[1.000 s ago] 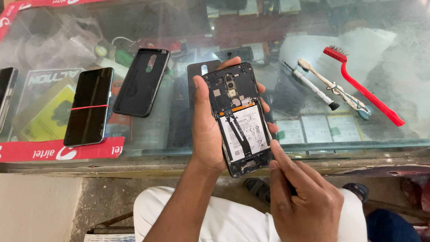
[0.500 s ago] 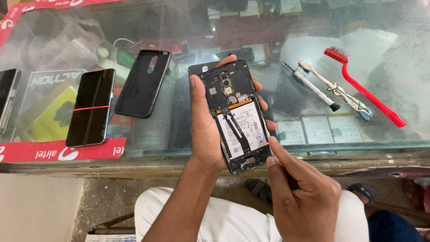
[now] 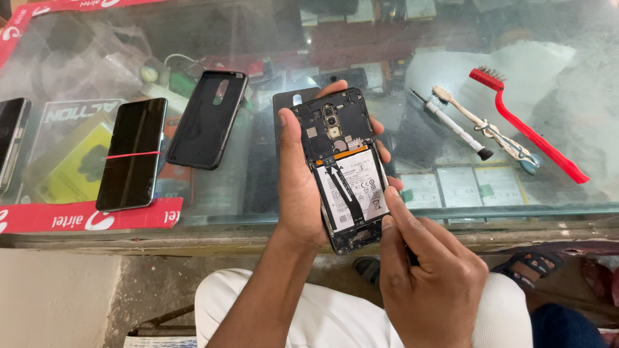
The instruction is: The person cleans the interior of a disassembled smartphone using a toothbrush and a metal pick. They remove the back cover, brush the battery and camera areas, and use the pick to clean crevices and connectors.
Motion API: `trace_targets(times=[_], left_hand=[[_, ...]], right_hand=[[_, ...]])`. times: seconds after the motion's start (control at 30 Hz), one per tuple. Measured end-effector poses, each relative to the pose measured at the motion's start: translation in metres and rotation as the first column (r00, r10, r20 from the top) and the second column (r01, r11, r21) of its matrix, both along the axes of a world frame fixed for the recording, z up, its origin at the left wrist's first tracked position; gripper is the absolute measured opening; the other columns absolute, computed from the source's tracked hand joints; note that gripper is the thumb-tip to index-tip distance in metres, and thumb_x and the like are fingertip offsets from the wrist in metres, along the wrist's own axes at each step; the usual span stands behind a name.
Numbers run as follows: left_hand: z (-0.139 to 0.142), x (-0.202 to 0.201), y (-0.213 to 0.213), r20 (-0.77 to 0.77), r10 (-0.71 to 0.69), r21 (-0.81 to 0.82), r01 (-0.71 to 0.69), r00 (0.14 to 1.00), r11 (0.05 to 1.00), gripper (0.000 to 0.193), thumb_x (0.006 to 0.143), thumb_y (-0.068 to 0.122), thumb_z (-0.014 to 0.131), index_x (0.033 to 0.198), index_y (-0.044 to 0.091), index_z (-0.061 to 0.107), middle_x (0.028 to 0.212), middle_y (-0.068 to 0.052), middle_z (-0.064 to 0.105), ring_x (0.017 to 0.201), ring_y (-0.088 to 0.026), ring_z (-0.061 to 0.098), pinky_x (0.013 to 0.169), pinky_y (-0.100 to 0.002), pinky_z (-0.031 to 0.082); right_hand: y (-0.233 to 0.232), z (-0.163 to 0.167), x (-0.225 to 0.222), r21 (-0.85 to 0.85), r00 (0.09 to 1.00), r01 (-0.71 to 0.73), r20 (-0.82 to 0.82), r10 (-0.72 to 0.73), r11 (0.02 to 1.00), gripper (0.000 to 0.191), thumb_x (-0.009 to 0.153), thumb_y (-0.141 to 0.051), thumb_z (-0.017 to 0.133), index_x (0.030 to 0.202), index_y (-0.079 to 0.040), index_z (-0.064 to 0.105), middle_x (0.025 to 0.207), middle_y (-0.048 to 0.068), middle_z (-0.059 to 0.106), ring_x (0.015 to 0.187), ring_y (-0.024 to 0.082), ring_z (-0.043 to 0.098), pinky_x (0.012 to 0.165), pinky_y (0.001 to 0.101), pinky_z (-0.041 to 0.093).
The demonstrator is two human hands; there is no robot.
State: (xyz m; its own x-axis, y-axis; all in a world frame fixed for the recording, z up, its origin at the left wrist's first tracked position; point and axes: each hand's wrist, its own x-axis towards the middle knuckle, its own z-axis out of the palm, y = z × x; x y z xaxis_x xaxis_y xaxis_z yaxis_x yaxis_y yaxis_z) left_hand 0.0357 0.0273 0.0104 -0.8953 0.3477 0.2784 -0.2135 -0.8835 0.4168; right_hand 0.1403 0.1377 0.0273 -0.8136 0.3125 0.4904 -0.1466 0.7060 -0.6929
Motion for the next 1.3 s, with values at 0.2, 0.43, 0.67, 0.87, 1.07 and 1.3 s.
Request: trace_targets(times=[0.2, 0.43, 0.67, 0.87, 1.07, 1.3], left_hand=[[-0.004, 0.002, 0.001, -0.072, 0.062, -0.075, -0.067, 0.995, 0.995, 0.068, 0.117, 0.066, 0.037, 0.148, 0.005, 0.041, 0.108, -0.021, 0.060, 0.095, -0.027, 0.070, 0.076, -0.043, 0.063], [-0.003, 0.002, 0.002, -0.009, -0.027, 0.035, 0.027, 1.000, 0.999, 0.068, 0.111, 0.066, 0.038, 0.151, 0.010, 0.041, 0.113, -0.020, 0.062, 0.095, -0.027, 0.071, 0.077, -0.048, 0.066], [0.000, 0.003, 0.001, 0.005, -0.014, 0.029, 0.014, 1.000, 0.999, 0.067, 0.112, 0.066, 0.038, 0.148, 0.010, 0.040, 0.113, -0.021, 0.062, 0.096, -0.027, 0.070, 0.077, -0.049, 0.066], [0.001, 0.002, 0.000, 0.004, -0.007, 0.044, 0.007, 1.000, 0.999, 0.066, 0.113, 0.066, 0.037, 0.150, 0.011, 0.040, 0.112, -0.020, 0.061, 0.094, -0.029, 0.071, 0.077, -0.050, 0.066], [0.000, 0.001, 0.000, 0.011, -0.024, 0.046, 0.023, 1.000, 0.999, 0.066, 0.112, 0.066, 0.036, 0.149, 0.011, 0.040, 0.113, -0.021, 0.061, 0.095, -0.029, 0.071, 0.076, -0.051, 0.066], [0.000, 0.002, 0.000, -0.001, -0.060, 0.075, 0.060, 0.998, 0.995, 0.068, 0.113, 0.066, 0.034, 0.152, 0.012, 0.040, 0.114, -0.021, 0.061, 0.096, -0.030, 0.071, 0.076, -0.051, 0.066]], right_hand=[[0.004, 0.000, -0.001, 0.013, 0.996, 0.012, 0.087, -0.013, 1.000, 0.034, 0.091, -0.002, 0.074, 0.125, -0.009, 0.076, 0.067, 0.010, 0.068, 0.052, 0.012, 0.063, 0.053, 0.0271, 0.048], [0.009, -0.003, 0.016, -0.001, 0.993, 0.000, 0.119, 0.000, 1.000, 0.040, 0.085, 0.002, 0.072, 0.123, -0.009, 0.075, 0.080, 0.011, 0.076, 0.069, 0.011, 0.076, 0.060, 0.0264, 0.054], [0.011, -0.002, 0.019, 0.015, 0.992, 0.008, 0.129, -0.010, 1.000, 0.039, 0.084, 0.000, 0.074, 0.122, -0.009, 0.075, 0.083, 0.012, 0.077, 0.069, 0.013, 0.076, 0.061, 0.0273, 0.055], [0.008, -0.001, 0.013, 0.036, 0.993, 0.012, 0.118, -0.016, 0.999, 0.037, 0.086, -0.001, 0.075, 0.122, -0.010, 0.076, 0.076, 0.009, 0.074, 0.059, 0.011, 0.071, 0.057, 0.0285, 0.053], [0.010, -0.003, 0.018, 0.040, 0.990, 0.026, 0.140, -0.031, 0.999, 0.040, 0.084, -0.001, 0.075, 0.123, -0.011, 0.076, 0.071, 0.008, 0.073, 0.055, 0.010, 0.069, 0.055, 0.0281, 0.052], [0.009, -0.003, 0.014, 0.024, 0.991, 0.020, 0.130, -0.023, 1.000, 0.038, 0.087, -0.001, 0.074, 0.123, -0.011, 0.075, 0.074, 0.009, 0.075, 0.060, 0.010, 0.073, 0.055, 0.0277, 0.053]])
